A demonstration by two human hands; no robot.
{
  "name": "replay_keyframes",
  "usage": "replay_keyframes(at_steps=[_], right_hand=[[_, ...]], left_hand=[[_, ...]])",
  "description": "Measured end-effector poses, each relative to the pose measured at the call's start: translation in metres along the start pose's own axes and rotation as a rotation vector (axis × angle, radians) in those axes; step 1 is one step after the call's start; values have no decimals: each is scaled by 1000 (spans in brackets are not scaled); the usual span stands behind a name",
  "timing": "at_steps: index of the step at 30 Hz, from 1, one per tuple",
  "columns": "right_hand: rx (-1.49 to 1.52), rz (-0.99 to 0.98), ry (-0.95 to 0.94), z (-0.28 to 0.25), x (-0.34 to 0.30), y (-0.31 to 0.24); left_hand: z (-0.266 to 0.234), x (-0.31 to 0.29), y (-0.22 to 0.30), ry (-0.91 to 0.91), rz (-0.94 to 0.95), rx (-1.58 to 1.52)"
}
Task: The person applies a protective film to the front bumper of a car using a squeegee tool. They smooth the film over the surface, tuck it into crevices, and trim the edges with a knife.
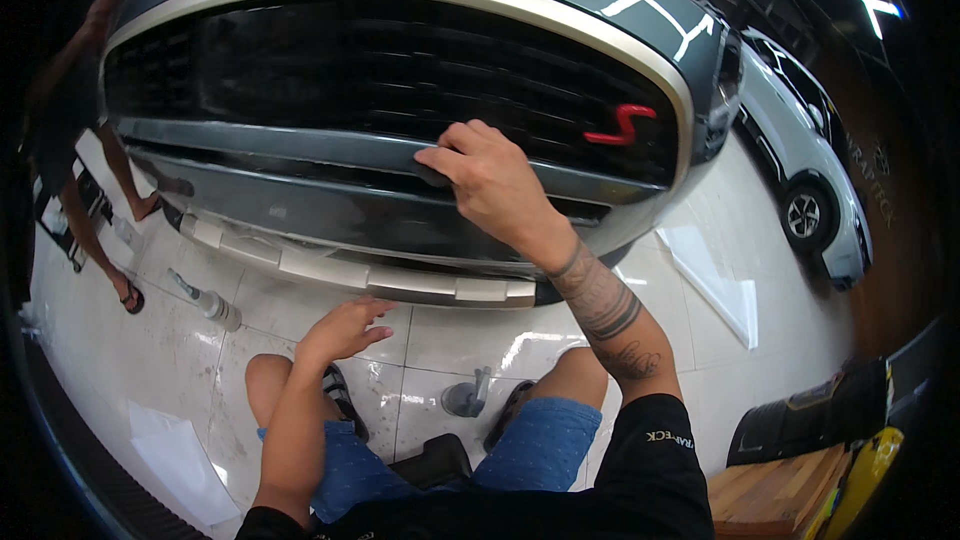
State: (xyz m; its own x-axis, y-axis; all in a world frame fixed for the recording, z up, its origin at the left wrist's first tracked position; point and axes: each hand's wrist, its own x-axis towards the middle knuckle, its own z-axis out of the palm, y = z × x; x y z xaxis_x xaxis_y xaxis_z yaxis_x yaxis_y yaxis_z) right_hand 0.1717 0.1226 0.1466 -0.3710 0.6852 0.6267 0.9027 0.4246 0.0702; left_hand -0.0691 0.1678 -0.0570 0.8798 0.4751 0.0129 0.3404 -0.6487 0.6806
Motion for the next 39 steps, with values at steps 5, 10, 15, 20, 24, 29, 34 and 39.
replay_keyframes(at_steps=[5,10,15,20,24,29,34,39], right_hand=[[47,-91,25,61,76,-43],[29,-185,30,117,147,-78],[6,-232,3,174,219,-113],[-123,-353,2,217,294,-147],[-197,-223,-238,224,346,-174],[114,-213,-23,266,353,-184],[-25,-309,81,311,399,-221],[-180,-269,-64,314,432,-217]], left_hand=[[-3,-11,-5,66,28,19],[-25,-24,-5,19,-9,-74],[-42,-43,-21,53,-70,-110],[-48,-60,-39,169,-48,-139],[-55,-74,-55,165,-139,-159],[-67,-97,-68,189,-166,-209],[-82,-123,-83,245,-237,-212],[-75,-104,-95,370,-168,-182]])
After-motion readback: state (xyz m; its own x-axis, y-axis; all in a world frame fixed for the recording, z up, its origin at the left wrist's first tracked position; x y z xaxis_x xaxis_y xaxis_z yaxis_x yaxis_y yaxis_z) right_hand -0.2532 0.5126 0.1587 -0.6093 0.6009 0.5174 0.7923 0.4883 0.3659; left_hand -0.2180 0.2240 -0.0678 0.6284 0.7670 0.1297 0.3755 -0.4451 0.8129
